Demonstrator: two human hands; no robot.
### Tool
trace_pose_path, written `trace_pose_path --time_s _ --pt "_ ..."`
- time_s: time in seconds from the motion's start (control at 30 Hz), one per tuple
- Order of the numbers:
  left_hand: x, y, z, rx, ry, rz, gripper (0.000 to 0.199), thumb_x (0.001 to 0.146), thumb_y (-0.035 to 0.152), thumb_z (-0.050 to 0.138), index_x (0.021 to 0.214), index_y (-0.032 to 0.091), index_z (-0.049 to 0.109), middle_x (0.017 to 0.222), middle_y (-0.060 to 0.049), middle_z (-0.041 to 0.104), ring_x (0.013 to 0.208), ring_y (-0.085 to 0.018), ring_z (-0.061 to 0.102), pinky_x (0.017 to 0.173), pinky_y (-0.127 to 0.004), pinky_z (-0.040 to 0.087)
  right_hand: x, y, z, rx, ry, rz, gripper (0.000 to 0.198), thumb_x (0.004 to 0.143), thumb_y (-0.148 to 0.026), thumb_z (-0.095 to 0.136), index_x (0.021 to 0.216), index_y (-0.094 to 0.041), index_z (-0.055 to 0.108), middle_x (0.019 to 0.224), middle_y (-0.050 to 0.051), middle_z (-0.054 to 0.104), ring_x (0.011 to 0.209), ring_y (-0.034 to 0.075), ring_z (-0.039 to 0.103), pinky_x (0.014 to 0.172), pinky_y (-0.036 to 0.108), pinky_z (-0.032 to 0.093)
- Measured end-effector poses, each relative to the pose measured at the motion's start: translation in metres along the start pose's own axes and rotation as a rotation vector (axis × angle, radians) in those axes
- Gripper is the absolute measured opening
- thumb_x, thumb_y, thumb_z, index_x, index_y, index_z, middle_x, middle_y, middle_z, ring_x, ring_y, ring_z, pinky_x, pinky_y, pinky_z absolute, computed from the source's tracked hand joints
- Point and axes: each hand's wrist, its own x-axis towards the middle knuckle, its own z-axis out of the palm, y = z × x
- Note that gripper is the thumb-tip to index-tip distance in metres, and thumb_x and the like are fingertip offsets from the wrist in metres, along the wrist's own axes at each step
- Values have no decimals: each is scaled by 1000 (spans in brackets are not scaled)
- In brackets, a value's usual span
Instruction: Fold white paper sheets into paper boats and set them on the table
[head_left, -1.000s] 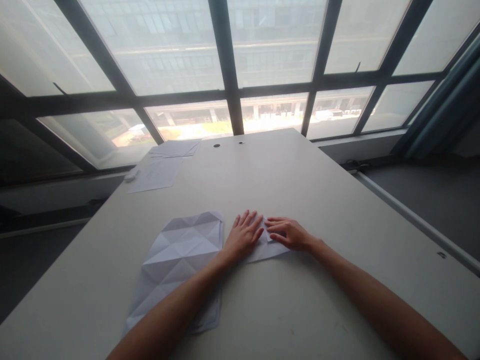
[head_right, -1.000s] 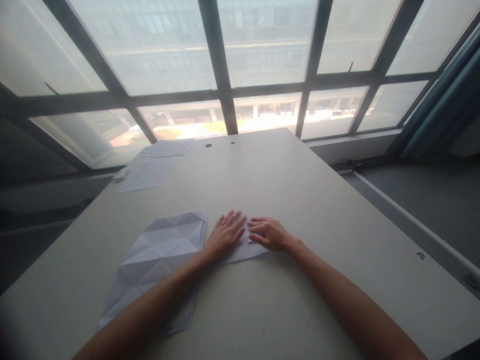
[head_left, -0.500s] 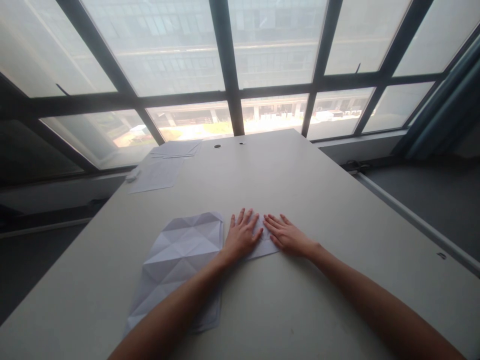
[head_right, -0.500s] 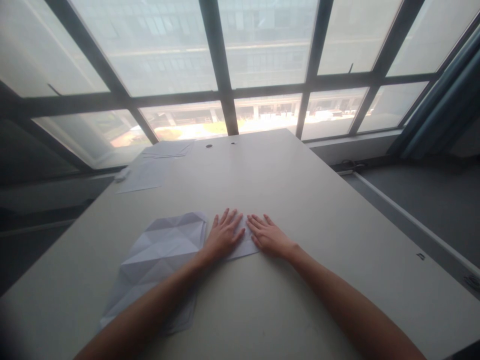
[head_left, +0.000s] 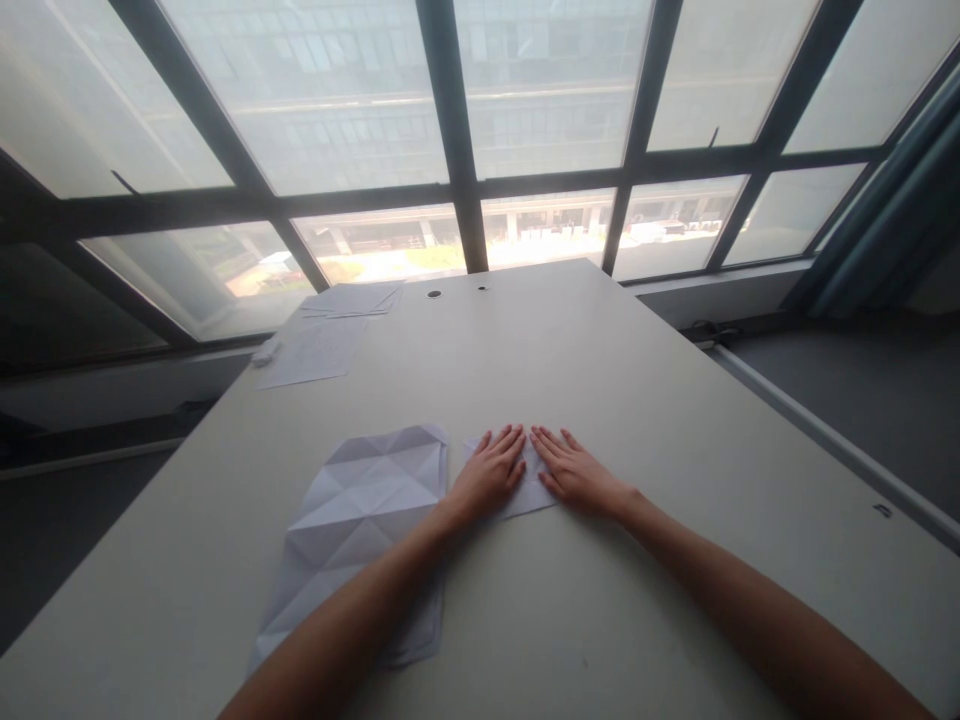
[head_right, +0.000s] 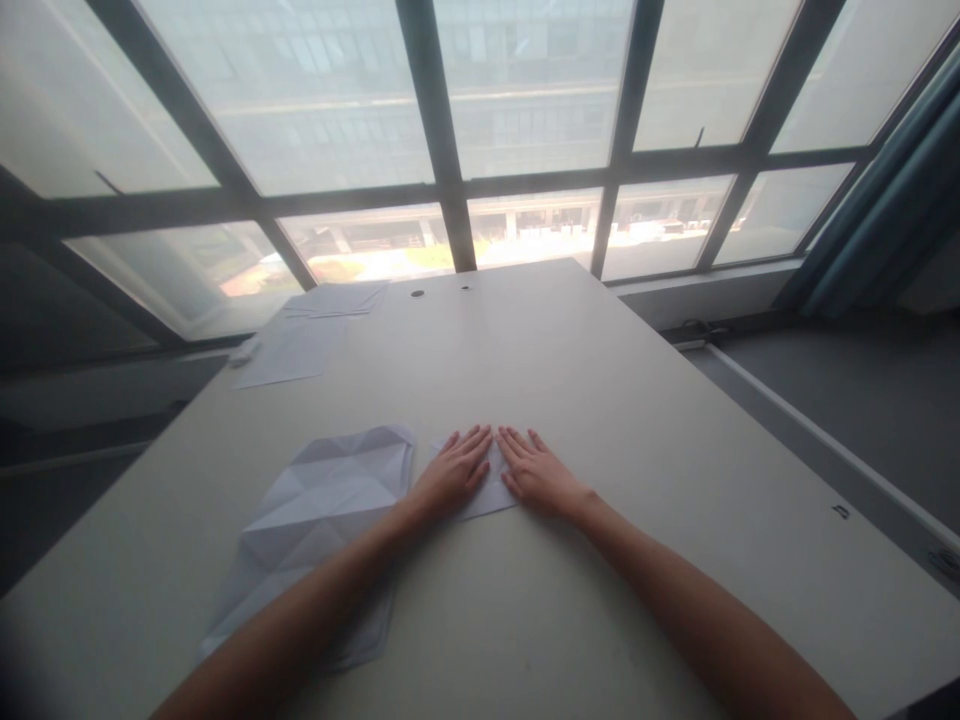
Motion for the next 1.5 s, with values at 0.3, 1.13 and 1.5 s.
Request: trace_pose_path --time_s 0.3,1.13,1.5 --pt "1 -1 1 4 2 -15 55 98 35 35 150 18 30 156 -7 28 146 -21 20 119 -42 17 -34 -2 -6 -65 -9 33 79 94 -62 38 153 -12 21 156 18 20 146 30 16 117 57 6" --pt "2 -4 4 15 5 -12 55 98 34 35 150 17 30 157 -6 28 146 -21 20 119 -41 15 11 -24 4 146 159 303 58 91 -24 41 147 -10 37 152 15 34 144 26 26 117 50 23" --pt "-1 0 7 105 58 -131 57 98 40 33 149 15 32 157 -6 27 147 -24 15 119 -45 16 4 -34 16 -38 27 282 55 97 -31 35 148 -8 35 156 15 27 146 24 17 119 45 12"
